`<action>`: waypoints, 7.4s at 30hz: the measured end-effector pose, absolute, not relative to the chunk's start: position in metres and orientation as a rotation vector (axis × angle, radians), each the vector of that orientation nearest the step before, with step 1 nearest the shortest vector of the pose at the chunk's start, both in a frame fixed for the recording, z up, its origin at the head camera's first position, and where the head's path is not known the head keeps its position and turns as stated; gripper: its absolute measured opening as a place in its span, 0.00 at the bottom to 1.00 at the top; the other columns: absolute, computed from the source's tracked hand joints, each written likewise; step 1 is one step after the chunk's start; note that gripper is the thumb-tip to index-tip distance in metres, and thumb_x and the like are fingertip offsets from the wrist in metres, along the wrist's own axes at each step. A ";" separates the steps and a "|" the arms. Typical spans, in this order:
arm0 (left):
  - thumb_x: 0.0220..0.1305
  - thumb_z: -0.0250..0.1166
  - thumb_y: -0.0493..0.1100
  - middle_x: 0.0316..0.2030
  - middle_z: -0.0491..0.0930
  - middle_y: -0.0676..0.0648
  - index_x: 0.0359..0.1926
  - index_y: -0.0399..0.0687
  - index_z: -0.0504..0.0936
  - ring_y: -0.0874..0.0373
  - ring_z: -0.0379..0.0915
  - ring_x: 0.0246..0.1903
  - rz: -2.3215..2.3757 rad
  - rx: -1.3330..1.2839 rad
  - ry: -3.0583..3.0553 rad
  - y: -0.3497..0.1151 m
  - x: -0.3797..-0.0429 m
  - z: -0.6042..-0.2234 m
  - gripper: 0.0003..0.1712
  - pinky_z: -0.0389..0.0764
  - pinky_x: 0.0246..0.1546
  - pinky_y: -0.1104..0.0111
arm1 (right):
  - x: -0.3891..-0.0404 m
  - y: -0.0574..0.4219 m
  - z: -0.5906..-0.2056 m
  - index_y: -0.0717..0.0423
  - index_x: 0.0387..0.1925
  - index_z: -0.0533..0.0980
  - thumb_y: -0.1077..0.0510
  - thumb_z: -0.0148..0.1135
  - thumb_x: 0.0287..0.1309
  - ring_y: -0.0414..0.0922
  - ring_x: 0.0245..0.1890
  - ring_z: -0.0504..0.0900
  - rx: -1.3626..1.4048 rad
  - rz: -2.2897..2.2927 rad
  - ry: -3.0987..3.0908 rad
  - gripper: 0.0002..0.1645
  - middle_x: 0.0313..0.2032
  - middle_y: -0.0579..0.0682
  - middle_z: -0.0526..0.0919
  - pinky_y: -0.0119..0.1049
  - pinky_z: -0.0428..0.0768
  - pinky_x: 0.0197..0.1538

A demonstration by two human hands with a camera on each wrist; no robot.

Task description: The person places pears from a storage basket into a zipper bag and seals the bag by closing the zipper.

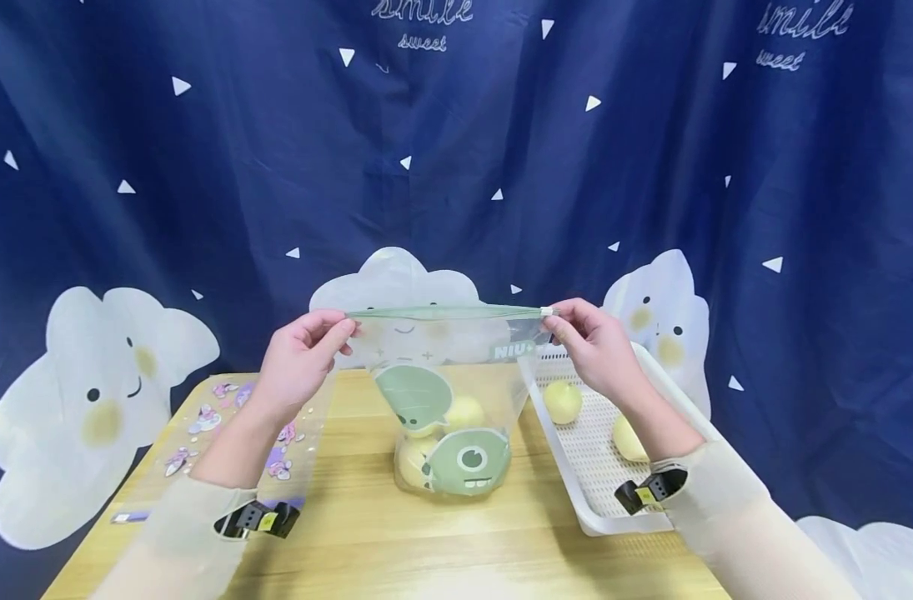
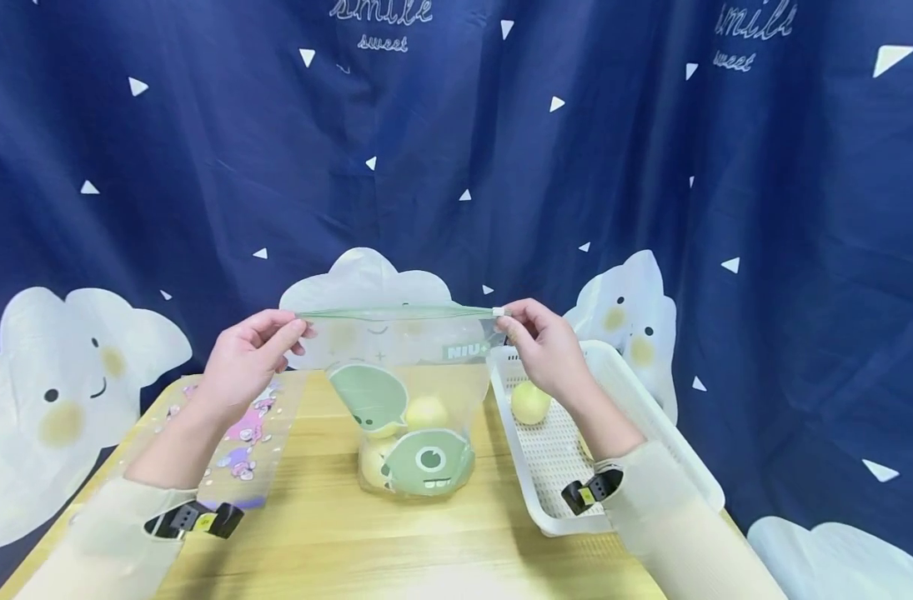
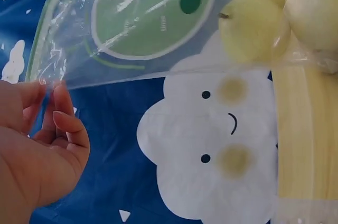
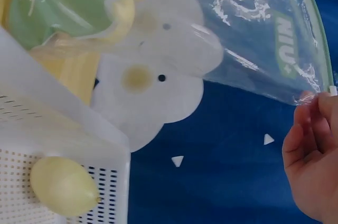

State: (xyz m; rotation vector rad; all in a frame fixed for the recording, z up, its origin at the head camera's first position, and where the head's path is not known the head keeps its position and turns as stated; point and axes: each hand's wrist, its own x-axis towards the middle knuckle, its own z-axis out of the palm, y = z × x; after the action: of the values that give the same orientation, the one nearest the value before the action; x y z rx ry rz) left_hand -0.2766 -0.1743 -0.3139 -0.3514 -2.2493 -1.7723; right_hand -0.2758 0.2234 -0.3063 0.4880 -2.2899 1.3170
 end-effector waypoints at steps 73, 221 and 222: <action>0.65 0.80 0.45 0.43 0.88 0.50 0.45 0.51 0.96 0.48 0.78 0.55 -0.990 -0.908 -2.253 -0.021 -0.291 -0.283 0.09 0.72 0.63 0.48 | -0.276 0.200 -0.309 0.64 0.42 0.85 0.65 0.67 0.75 0.37 0.30 0.85 0.653 1.476 -2.257 0.04 0.32 0.61 0.88 0.30 0.87 0.40; 0.79 0.69 0.48 0.28 0.88 0.64 0.61 0.40 0.88 0.71 0.86 0.37 -1.853 0.065 -2.376 -0.155 -0.372 -0.306 0.19 0.83 0.49 0.66 | -0.382 0.197 -0.308 0.74 0.58 0.79 0.63 0.63 0.79 0.35 0.31 0.89 0.089 1.926 -2.238 0.17 0.30 0.44 0.88 0.27 0.91 0.43; 0.79 0.69 0.47 0.29 0.88 0.63 0.62 0.40 0.87 0.70 0.86 0.38 -1.881 0.091 -2.366 -0.153 -0.375 -0.310 0.20 0.82 0.51 0.66 | -0.385 0.195 -0.311 0.73 0.59 0.79 0.63 0.63 0.80 0.36 0.32 0.89 0.056 1.924 -2.246 0.17 0.31 0.45 0.88 0.27 0.91 0.43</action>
State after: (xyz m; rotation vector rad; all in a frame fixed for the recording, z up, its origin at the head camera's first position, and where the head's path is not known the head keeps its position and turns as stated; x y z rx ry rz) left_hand -0.3755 -0.1530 -0.3097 0.0907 -2.3665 -1.8815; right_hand -0.3849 0.1953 -0.3109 0.0562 -2.2456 1.9243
